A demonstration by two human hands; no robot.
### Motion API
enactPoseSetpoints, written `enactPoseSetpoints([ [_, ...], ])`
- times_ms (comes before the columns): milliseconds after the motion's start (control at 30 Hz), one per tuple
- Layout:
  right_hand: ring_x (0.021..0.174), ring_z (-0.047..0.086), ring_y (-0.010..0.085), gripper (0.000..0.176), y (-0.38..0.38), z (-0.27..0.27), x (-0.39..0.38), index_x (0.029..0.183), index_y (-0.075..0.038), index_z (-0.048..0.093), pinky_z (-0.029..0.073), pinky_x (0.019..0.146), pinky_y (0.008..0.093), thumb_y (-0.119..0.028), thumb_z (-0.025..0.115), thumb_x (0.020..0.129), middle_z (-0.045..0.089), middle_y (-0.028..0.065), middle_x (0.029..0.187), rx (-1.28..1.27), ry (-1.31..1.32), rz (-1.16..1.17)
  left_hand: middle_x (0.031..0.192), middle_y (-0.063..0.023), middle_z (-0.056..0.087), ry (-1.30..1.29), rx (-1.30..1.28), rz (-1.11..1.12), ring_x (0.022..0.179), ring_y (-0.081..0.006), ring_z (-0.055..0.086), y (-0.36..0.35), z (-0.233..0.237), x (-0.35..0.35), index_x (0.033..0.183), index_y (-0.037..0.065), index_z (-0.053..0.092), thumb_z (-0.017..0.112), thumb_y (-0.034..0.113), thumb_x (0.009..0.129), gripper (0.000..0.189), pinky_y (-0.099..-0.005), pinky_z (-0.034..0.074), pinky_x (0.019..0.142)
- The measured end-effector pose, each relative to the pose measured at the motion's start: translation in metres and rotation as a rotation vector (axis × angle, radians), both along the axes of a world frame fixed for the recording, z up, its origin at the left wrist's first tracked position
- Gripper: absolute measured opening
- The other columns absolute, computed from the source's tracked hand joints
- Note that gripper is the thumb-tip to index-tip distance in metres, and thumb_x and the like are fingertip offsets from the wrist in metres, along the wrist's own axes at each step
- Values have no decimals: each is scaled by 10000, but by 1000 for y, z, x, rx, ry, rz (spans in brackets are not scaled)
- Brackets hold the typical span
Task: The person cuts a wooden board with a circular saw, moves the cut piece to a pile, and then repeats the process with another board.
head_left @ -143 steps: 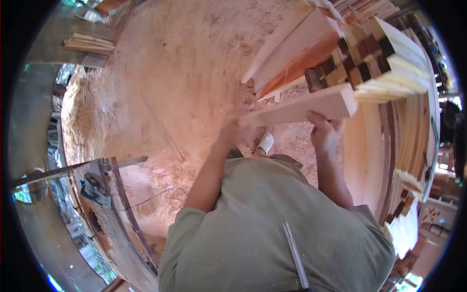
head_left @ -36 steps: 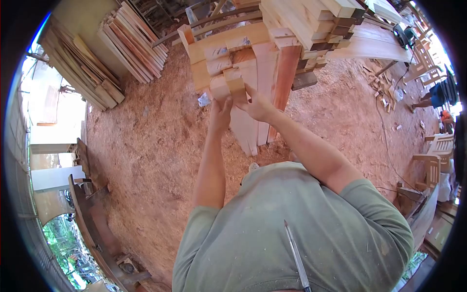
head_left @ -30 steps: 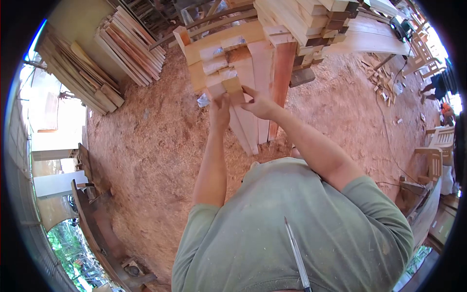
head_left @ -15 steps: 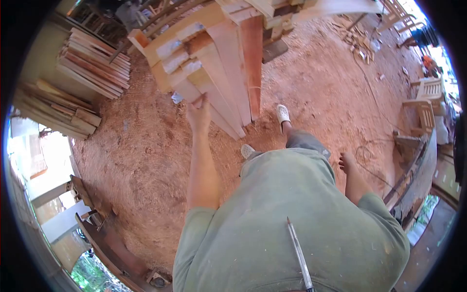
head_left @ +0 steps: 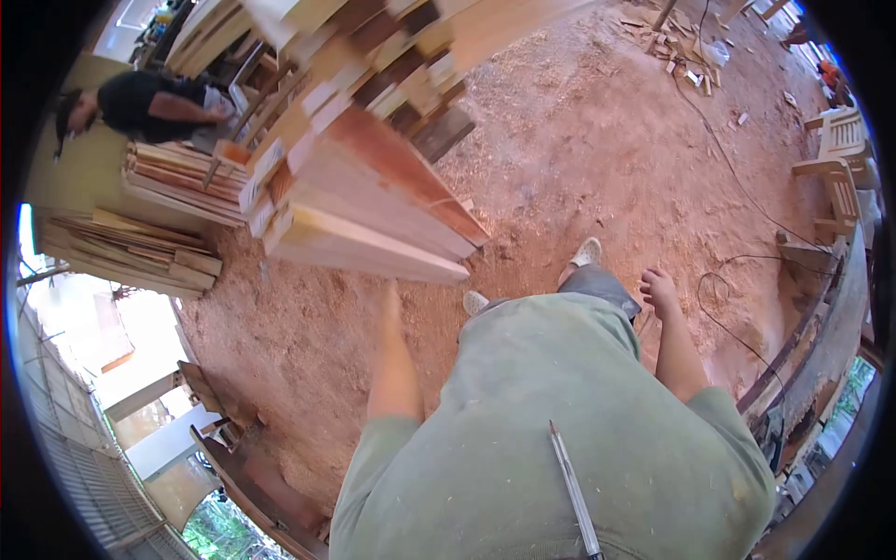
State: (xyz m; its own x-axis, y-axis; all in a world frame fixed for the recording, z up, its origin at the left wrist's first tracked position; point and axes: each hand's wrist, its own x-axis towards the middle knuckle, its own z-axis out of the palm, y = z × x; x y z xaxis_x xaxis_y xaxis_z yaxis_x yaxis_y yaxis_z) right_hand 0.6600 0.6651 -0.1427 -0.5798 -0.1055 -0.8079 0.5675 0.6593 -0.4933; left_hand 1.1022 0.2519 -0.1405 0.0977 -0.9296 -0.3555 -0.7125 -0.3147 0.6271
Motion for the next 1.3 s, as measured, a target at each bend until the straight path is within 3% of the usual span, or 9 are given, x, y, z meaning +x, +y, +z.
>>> enactPoseSetpoints([
  [100,769,606,168,431,0,1,-55,1278,-57,566,480,652,310,-265,637,908,638,37,1048,-175,43,-89,1518,-307,332,-53,429,-87,1430,-411,310,45,-136,42,1453,-113,333,714,521,773,1005,-413,245,1184],
  [233,666,591,160,313,37,-16,-111,1199,-51,581,448,533,290,-163,595,907,645,54,845,-198,17,-204,695,-91,609,188,440,74,522,-226,571,99,-185,-37,912,-4,666,670,291,828,307,-374,390,419],
  [300,645,612,224,172,68,-53,-133,986,-57,630,474,542,368,-170,520,917,639,85,774,-58,-59,-103,661,-69,587,252,489,-93,467,-194,519,102,-129,-115,839,8,656,669,286,834,279,-356,311,386],
  [467,709,635,242,248,50,-59,-182,942,-116,638,482,722,471,-354,570,955,647,49,753,-19,-143,-291,637,-57,565,289,351,-500,447,-184,469,55,-110,-260,766,40,633,673,308,851,284,-356,298,379],
  [533,760,638,248,267,29,-53,-212,1088,-116,599,475,748,471,-347,570,957,660,68,862,-135,-130,-304,1022,-194,708,75,531,-376,865,-309,685,24,-120,-312,1092,-68,675,725,307,814,469,-411,550,743],
  [833,738,623,233,206,9,-76,-356,1043,-110,572,484,641,406,-295,568,951,648,70,866,-140,-110,-385,791,-114,711,514,255,-719,624,-149,637,-98,89,-650,870,-10,699,637,268,938,293,-295,532,587],
  [933,692,613,228,211,16,-36,-382,992,-73,580,475,574,378,-279,555,951,634,70,835,-45,-50,-523,698,-71,669,958,162,-495,629,-133,614,-155,121,-762,750,6,678,631,267,947,330,-273,526,620],
  [1133,633,590,187,190,14,-24,-466,1065,-69,570,451,506,340,-222,545,956,628,75,855,35,-156,-626,917,-49,587,1031,-52,-44,752,-103,532,-284,194,-920,1060,-14,605,651,402,933,437,-271,436,586],
  [1300,593,588,164,150,-70,8,-575,1011,-35,604,467,502,309,-153,572,922,632,74,772,-175,464,-773,1281,-295,542,1001,-225,161,1111,-327,609,-348,180,-975,1217,-228,443,740,408,850,793,-374,507,923],
])
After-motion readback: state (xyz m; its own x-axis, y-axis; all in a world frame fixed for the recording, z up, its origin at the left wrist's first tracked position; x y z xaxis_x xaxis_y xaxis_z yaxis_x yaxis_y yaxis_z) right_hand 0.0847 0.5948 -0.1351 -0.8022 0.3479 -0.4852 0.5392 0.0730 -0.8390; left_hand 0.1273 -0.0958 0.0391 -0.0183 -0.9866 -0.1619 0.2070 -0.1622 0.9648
